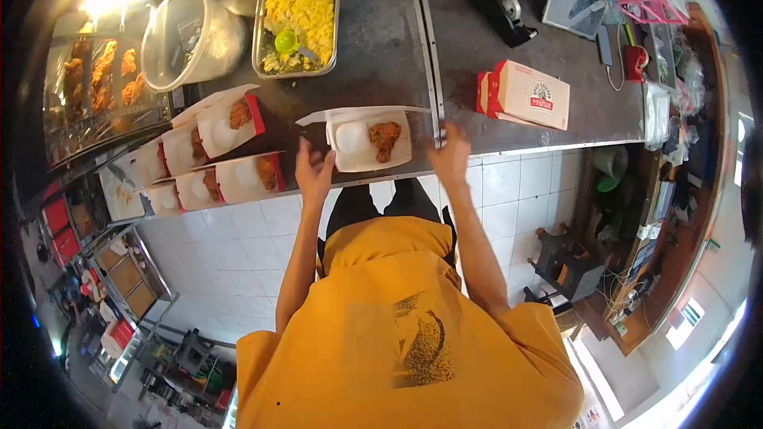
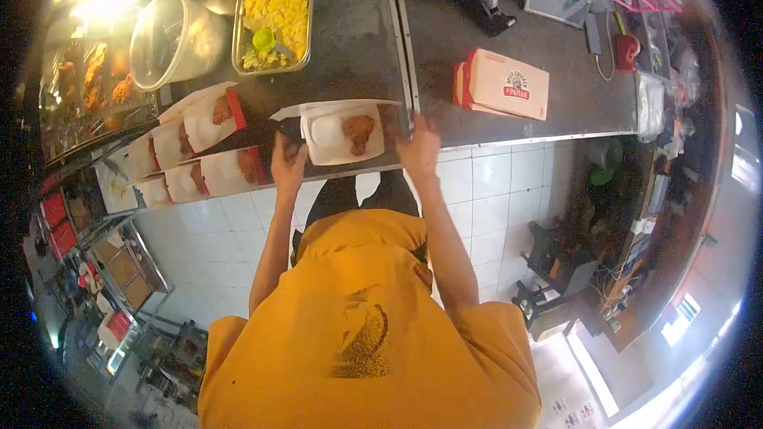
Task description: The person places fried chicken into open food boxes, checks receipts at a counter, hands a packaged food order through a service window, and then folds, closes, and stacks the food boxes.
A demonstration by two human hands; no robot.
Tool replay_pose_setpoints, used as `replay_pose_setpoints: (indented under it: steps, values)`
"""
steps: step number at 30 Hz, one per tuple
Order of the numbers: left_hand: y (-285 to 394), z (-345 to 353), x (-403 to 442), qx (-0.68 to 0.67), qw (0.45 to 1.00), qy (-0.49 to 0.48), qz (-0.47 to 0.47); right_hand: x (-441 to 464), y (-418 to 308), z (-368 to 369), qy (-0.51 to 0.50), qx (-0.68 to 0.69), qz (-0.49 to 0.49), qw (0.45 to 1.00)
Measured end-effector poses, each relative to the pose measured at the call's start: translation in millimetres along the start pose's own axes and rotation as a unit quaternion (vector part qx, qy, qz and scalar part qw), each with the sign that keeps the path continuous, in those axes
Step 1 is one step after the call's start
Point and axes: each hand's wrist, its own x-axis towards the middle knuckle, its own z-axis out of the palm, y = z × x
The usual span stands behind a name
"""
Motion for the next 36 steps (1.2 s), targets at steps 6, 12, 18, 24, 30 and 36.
replay_pose_setpoints:
  steps: [6,12,18,24,30,36]
  values:
    - [36,-30,60,0.172,0.955,0.045,0.239,60,-33,-36,-0.084,0.009,-0.299,0.951]
    - [12,-20,18,0.062,0.988,-0.007,0.140,2,-1,0,-0.082,0.064,-0.208,0.973]
    - [-1,14,9,-0.186,0.981,0.026,-0.040,-24,-7,40,-0.025,0.176,-0.010,0.984]
    - [-17,22,4,-0.163,0.986,-0.018,-0.040,-27,-4,40,-0.044,0.170,-0.046,0.983]
    - [-7,20,-11,-0.152,0.985,-0.066,-0.056,-27,-6,33,-0.133,0.181,0.030,0.974]
    - [-6,8,-3,-0.337,0.915,-0.128,-0.184,-8,-3,26,-0.185,0.310,0.141,0.922]
